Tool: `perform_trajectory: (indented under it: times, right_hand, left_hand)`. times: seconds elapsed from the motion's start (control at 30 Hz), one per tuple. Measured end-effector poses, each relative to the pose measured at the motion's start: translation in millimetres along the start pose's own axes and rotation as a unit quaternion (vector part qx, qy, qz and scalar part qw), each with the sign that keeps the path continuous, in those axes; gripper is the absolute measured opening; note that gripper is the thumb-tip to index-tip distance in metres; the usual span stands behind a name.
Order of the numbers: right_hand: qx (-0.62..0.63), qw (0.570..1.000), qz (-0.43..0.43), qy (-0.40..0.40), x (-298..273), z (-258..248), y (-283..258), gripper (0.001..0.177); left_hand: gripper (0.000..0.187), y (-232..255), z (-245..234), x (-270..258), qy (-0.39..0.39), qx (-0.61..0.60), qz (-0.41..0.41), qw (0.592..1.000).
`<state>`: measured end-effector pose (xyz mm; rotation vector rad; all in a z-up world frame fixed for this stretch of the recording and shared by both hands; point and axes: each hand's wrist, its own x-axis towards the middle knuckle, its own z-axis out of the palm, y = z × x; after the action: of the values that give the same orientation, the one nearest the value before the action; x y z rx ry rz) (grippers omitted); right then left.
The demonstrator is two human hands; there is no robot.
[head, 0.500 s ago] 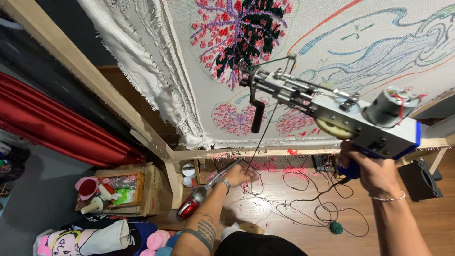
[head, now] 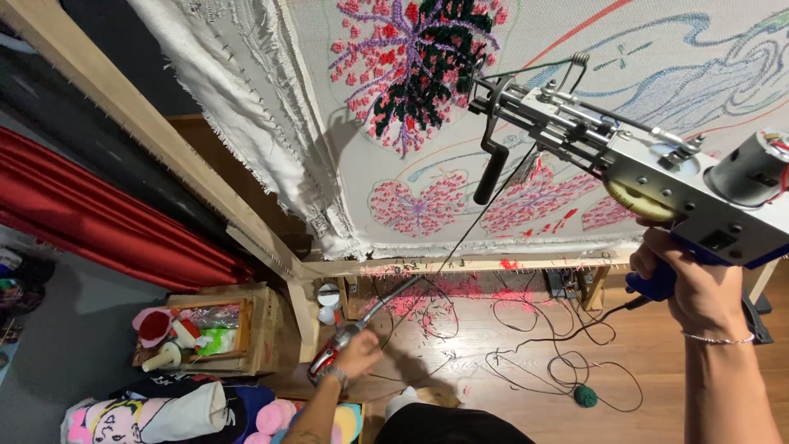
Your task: Using an electric tufting gun to apply yarn into a rug canvas mounted on a frame.
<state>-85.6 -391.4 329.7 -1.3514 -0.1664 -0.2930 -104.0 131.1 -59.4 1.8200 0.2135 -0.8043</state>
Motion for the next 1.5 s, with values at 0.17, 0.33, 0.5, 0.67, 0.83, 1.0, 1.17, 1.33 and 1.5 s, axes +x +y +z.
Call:
perform_trajectory:
  times: [0.17, 0.33, 0.5, 0.67, 0.83, 1.0, 1.17, 1.33, 1.5]
  right_hand:
    - [-0.001, 0.999, 0.037, 0.025, -9, -13, 36, 0.032]
    - [-0.025, 0.998, 0.053, 0.039, -15, -10, 61, 0.022]
    - [-0.052, 0.996, 0.064, 0.037, -22, 3, 63, 0.017]
    - [-0.060, 0.995, 0.076, 0.039, -27, 11, 58, 0.016]
    - [-0.070, 0.992, 0.095, 0.045, -28, 17, 54, 0.015]
    - [-0.073, 0.992, 0.093, 0.043, -27, 15, 56, 0.014]
    - [-0.069, 0.993, 0.093, 0.033, -30, 17, 63, 0.015]
    - [-0.068, 0.988, 0.133, 0.040, -37, 26, 80, 0.015]
    - [-0.061, 0.985, 0.156, 0.028, -40, 41, 88, 0.015]
  left_hand:
    - [0.049, 153, -42, -34, 0.058, 0.096, 0.125, 0.986]
    - [0.036, 266, -46, -57, 0.159, 0.299, 0.130, 0.932]
    - [0.031, 300, -34, -42, 0.237, 0.320, 0.281, 0.873]
    - [0.034, 298, -30, -14, 0.272, 0.327, 0.305, 0.852]
    - [0.032, 313, -26, -36, 0.243, 0.275, 0.318, 0.874]
    - [0.027, 301, -22, -31, 0.193, 0.237, 0.267, 0.914]
    - [0.030, 303, -20, -29, 0.181, 0.194, 0.330, 0.906]
    - [0.038, 325, -16, -19, 0.121, 0.092, 0.356, 0.922]
    - [0.034, 333, -17, -3, 0.086, 0.120, 0.369, 0.918]
